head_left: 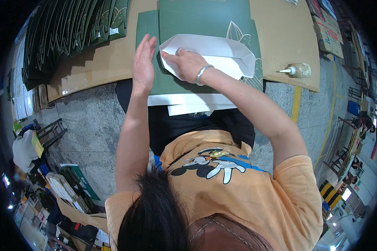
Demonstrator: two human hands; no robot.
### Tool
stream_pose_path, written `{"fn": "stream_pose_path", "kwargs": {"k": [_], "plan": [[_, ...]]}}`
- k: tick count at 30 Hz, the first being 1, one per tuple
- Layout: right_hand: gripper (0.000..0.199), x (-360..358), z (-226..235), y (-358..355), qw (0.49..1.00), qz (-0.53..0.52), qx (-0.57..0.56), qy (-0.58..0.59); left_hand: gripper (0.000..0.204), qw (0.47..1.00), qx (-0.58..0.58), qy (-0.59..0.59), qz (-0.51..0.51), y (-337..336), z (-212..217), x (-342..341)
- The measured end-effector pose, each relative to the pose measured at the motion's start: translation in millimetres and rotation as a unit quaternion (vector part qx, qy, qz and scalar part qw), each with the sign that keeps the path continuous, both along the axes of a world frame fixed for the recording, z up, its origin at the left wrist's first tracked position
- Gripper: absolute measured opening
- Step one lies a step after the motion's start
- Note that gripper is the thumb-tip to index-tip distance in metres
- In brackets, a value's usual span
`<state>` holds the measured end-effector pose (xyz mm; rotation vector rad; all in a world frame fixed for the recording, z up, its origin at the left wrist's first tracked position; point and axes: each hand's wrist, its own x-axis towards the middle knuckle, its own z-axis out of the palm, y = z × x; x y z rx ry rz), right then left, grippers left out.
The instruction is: The recorder is folding and gluing large green paper folders at a workbench.
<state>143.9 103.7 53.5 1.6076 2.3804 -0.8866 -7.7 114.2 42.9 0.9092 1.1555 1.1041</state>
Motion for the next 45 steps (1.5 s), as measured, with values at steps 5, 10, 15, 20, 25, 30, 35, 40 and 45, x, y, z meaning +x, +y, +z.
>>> {"fn": "stream_pose_path", "kwargs": {"k": [5, 10, 15, 20, 25, 30, 35, 40, 45], "plan": [[0.058, -2, -12, -12, 0.992, 0.037, 0.12, -0.02, 0.063, 0.997, -0.005, 0.045, -0.061, -9, -16, 4], [0.052, 0, -12, -7, 0.993, 0.029, 0.097, -0.057, 0.076, 0.997, -0.016, -0.04, -0.063, -7, -10, 4], [0.046, 9, -11, -5, 0.989, 0.085, 0.118, -0.018, 0.073, 0.987, -0.021, 0.046, -0.15, -3, -9, 4], [0.037, 13, -6, 8, 0.998, 0.054, 0.032, 0.009, 0.074, 0.891, 0.212, 0.396, -0.072, -18, -43, 43], [0.033, 69, -15, 7, 0.876, -0.333, -0.1, 0.335, 0.083, 0.771, 0.192, 0.604, -0.067, -24, -42, 70], [0.03, 73, -9, 11, 0.915, -0.309, 0.089, 0.243, 0.085, 0.661, 0.141, 0.725, -0.136, -27, -37, 76], [0.038, 103, 22, -4, 0.863, -0.346, 0.184, 0.319, 0.084, 0.676, 0.199, 0.69, -0.165, -28, -45, 70], [0.051, 145, 16, -54, 0.789, -0.409, 0.298, 0.35, 0.078, 0.699, 0.22, 0.668, -0.127, -24, -39, 67], [0.067, 115, -36, -71, 0.918, -0.278, 0.275, 0.071, 0.077, 0.701, 0.227, 0.66, -0.146, -19, -41, 72]]}}
